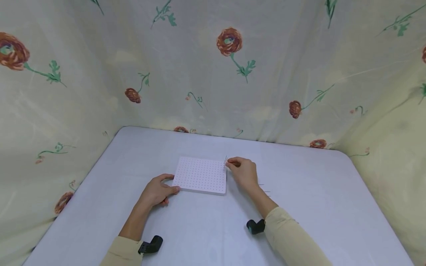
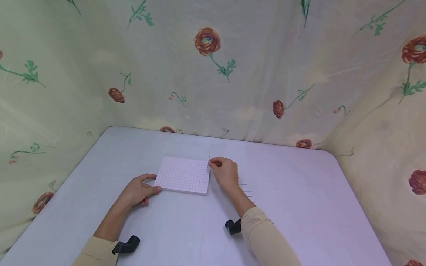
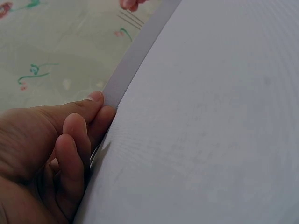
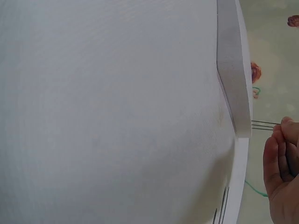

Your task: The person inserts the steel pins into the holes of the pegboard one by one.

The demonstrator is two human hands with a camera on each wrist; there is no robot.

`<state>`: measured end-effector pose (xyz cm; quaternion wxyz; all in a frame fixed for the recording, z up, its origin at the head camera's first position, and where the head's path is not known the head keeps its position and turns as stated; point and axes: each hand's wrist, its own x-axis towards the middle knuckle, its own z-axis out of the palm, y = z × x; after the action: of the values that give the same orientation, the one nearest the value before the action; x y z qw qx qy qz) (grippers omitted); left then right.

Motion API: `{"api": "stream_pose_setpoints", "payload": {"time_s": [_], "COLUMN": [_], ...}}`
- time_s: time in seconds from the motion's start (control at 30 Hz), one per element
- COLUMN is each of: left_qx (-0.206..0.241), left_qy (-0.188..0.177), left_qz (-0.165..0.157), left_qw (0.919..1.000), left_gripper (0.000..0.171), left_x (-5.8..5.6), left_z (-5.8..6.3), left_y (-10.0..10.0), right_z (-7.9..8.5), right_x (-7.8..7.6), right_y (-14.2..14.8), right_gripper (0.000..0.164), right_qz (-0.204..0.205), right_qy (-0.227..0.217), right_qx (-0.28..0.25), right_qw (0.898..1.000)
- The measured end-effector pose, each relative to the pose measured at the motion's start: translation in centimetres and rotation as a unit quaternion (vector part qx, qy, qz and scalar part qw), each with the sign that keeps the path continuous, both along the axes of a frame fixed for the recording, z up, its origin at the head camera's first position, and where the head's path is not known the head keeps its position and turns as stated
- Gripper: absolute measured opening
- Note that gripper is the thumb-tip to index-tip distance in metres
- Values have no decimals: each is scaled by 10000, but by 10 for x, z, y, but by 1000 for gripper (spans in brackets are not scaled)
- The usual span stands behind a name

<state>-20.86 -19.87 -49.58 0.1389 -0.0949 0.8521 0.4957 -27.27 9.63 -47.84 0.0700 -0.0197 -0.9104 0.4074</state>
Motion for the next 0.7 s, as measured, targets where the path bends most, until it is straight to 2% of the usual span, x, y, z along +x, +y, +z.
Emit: {"api": "stream_pose_setpoints", "payload": {"time_s": [0.37,0.57,0.7], "left_qx": [4,2,-68], "left_qy": [-87,-71,-73], "left_qz": [-36,-59,-30], "left_qw": [10000,10000,9999], "left_gripper": [65,65,66], "left_x": [1,0,0], "left_z": [2,1,1], "left_y": [2,2,0], "right_z": [2,6,12], "right_x": [9,14,20], "right_y": [18,39,55], "right_gripper": [19,21,23], "right_qz": [-165,-183,-86], "right_qy": [-355,-335,-480], "right_qx": [-195,-248,-314], "right_qw": [9990,9990,9983]}}
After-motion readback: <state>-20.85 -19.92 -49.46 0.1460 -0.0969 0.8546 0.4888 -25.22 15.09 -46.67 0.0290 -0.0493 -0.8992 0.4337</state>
